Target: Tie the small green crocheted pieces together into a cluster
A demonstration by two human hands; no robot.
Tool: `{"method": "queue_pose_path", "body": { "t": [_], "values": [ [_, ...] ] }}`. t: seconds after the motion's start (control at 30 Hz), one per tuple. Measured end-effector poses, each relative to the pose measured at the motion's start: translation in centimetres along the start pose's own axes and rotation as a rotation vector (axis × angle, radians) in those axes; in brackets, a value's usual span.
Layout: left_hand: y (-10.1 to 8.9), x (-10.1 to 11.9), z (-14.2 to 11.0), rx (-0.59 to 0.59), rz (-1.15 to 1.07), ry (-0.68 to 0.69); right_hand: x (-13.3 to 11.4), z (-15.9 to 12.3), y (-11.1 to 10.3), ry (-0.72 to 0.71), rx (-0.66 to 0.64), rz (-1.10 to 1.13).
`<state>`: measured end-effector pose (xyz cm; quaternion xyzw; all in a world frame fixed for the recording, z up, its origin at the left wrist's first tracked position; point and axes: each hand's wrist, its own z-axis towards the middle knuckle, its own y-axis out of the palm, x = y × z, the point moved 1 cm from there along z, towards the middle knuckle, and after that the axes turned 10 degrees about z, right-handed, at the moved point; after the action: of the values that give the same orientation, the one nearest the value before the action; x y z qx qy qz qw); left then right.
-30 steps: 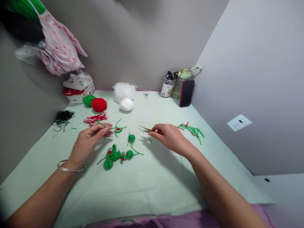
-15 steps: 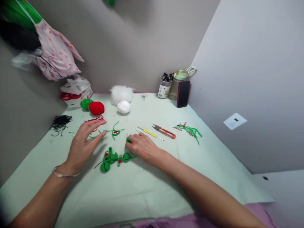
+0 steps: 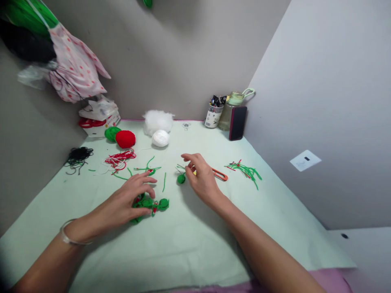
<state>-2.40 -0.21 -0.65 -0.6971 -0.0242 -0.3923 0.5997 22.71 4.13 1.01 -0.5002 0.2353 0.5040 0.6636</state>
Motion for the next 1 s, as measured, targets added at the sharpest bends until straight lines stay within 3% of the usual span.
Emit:
{"method": "queue_pose_path", "body": {
  "t": [0.1,0.27,0.47,0.57,0.7,0.77,0.9,1.0],
  "values": [
    [0.5,0.1,0.1,-0.020,-0.006,0.021,-0.6,-0.5,0.5,-0.024,-0.063,0.063],
    [-0.8,1.0,0.4,0.040,-0.441,-0.120,-3.2,-1.2,1.0,-0.061,-0.398,0.114],
    [-1.9,2.5,0.6,0.168,-0.772,-0.202,-6.9,-0.4,0.4,-0.207,-0.571,0.031],
    [-2.6,3.5,0.7,0.169,-0.835,-0.178,-7.9,0.6,0.7,-0.217,-0.535,0.059],
    [-4.8,4.6,0.9,0.189,-0.894,-0.161,-8.5,2.2,0.7,-0.152,-0.393,0.192],
    [-5.9,4.9,1.2,0.135,-0.968,-0.125,-9.0,2.8,0.3,-0.253,-0.317,0.174],
    [-7.3,5.3,2.5,0.186,-1.028,-0.060,-10.0,3.8,-0.3,-0.539,-0.254,0.031],
    [-7.4,5.6,3.7,0.121,-1.030,-0.016,-10.4,4.8,-0.6,-0.499,-0.155,0.000]
  ]
}}
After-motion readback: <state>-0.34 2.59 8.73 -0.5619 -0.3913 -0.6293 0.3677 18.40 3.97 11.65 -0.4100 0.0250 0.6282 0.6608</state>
